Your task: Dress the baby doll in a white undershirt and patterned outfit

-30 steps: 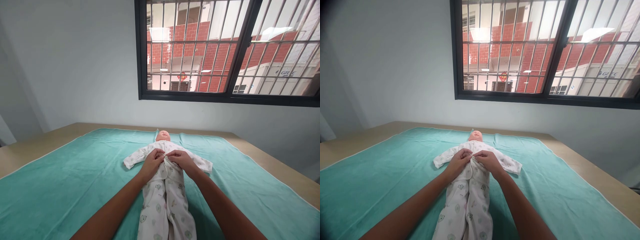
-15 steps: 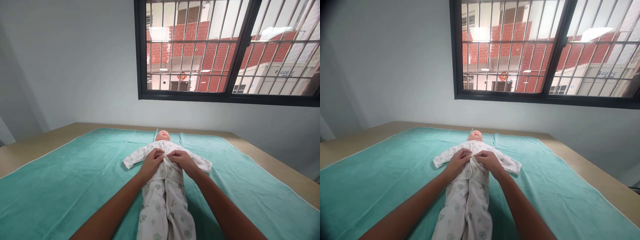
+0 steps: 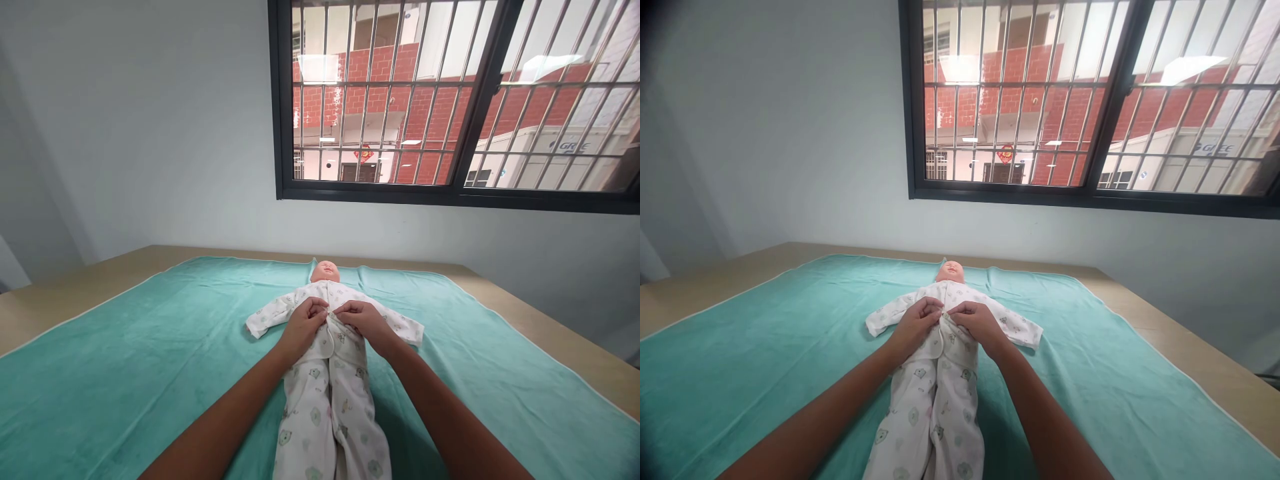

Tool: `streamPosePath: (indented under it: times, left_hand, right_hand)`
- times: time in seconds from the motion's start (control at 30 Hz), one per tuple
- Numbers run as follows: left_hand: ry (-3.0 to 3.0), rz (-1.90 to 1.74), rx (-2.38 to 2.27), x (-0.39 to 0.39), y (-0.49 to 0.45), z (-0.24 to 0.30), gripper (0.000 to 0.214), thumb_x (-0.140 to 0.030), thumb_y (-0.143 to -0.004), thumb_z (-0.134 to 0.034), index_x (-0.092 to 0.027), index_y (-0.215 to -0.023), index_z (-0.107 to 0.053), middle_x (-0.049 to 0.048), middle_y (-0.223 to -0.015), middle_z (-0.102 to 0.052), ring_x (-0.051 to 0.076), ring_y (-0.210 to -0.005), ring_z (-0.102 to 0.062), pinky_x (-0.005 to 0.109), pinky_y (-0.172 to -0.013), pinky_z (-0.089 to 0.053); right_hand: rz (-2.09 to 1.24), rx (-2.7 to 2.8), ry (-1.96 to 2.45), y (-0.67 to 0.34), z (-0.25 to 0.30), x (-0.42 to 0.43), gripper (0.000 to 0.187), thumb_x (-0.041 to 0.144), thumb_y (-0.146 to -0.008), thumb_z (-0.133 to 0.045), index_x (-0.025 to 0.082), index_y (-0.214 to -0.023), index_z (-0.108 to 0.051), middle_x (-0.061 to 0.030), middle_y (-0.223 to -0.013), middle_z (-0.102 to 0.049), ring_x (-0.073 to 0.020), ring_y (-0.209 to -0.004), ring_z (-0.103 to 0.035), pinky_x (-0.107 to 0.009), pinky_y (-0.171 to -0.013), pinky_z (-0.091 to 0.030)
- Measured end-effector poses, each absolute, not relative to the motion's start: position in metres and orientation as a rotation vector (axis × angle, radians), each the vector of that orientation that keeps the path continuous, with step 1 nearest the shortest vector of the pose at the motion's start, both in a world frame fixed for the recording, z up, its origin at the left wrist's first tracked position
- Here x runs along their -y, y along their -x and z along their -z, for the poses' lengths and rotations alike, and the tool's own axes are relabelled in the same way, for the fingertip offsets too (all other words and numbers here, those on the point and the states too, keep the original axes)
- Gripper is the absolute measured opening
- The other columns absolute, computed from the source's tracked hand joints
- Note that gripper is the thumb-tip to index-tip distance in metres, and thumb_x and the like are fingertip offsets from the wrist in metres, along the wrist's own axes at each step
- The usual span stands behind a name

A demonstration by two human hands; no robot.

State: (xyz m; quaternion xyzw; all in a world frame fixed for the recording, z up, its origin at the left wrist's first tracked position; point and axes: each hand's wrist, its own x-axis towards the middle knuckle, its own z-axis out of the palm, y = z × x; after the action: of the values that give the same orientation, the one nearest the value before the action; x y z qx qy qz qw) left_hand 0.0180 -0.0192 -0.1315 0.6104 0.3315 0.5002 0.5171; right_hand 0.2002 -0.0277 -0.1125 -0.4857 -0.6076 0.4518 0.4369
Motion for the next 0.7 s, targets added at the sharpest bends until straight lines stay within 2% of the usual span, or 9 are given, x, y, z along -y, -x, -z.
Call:
streamPosePath:
  times: [0.27, 0.43, 0.6, 0.7]
  left_hand:
    - [-1.481, -1.216, -0.809, 0.019, -0.019, 0.133, 0.022, -0.033, -0.082, -0.061, -0.019, -0.099, -0.059, -0.0039, -0.070, -0.055, 0.010, -0.062, -0.047, 0.020, -0.056, -0.032]
    - [-1.635, -1.251, -0.906, 0.030, -0.017, 0.131, 0.021, -0.035, -0.085, -0.056, -0.020, -0.100, -0.059, -0.0033, -0.069, -0.055, 0.012, -0.062, -0.047, 0.023, -0.058, -0.034]
    - [-2.306, -1.093, -0.999, 0.062, 0.002, 0.131, 0.008, -0.026, -0.083, -0.059, -0.021, -0.088, -0.060, 0.0002, -0.079, -0.057, 0.017, -0.076, -0.050, 0.029, -0.070, -0.038]
    - [-2.495, -1.021, -1.004, 0.076, 0.011, 0.134, 0.013, -0.021, -0.078, -0.063, -0.021, -0.091, -0.060, 0.0027, -0.089, -0.059, 0.020, -0.088, -0.050, 0.033, -0.078, -0.040]
  right_hand:
    - [-1.125, 1.508, 1.227, -0.203, 0.117, 0.024, 0.011, 0.026, -0.067, -0.061, 0.018, -0.072, -0.066, 0.0065, -0.054, -0.045, -0.0081, -0.051, -0.032, -0.023, -0.049, -0.021]
    - [-1.032, 1.611, 1.227, -0.201, 0.115, 0.025, 0.011, 0.025, -0.070, -0.059, 0.018, -0.074, -0.065, 0.0041, -0.061, -0.052, -0.0100, -0.056, -0.040, -0.024, -0.052, -0.028]
    - [-0.565, 1.789, 1.252, -0.197, 0.119, 0.069, 0.011, 0.024, -0.076, -0.058, 0.022, -0.086, -0.058, 0.0019, -0.074, -0.054, -0.0142, -0.067, -0.048, -0.027, -0.062, -0.039]
    - [-0.252, 2.013, 1.254, -0.190, 0.123, 0.104, 0.012, 0.019, -0.077, -0.061, 0.024, -0.087, -0.057, -0.0024, -0.089, -0.057, -0.0192, -0.083, -0.052, -0.031, -0.071, -0.043]
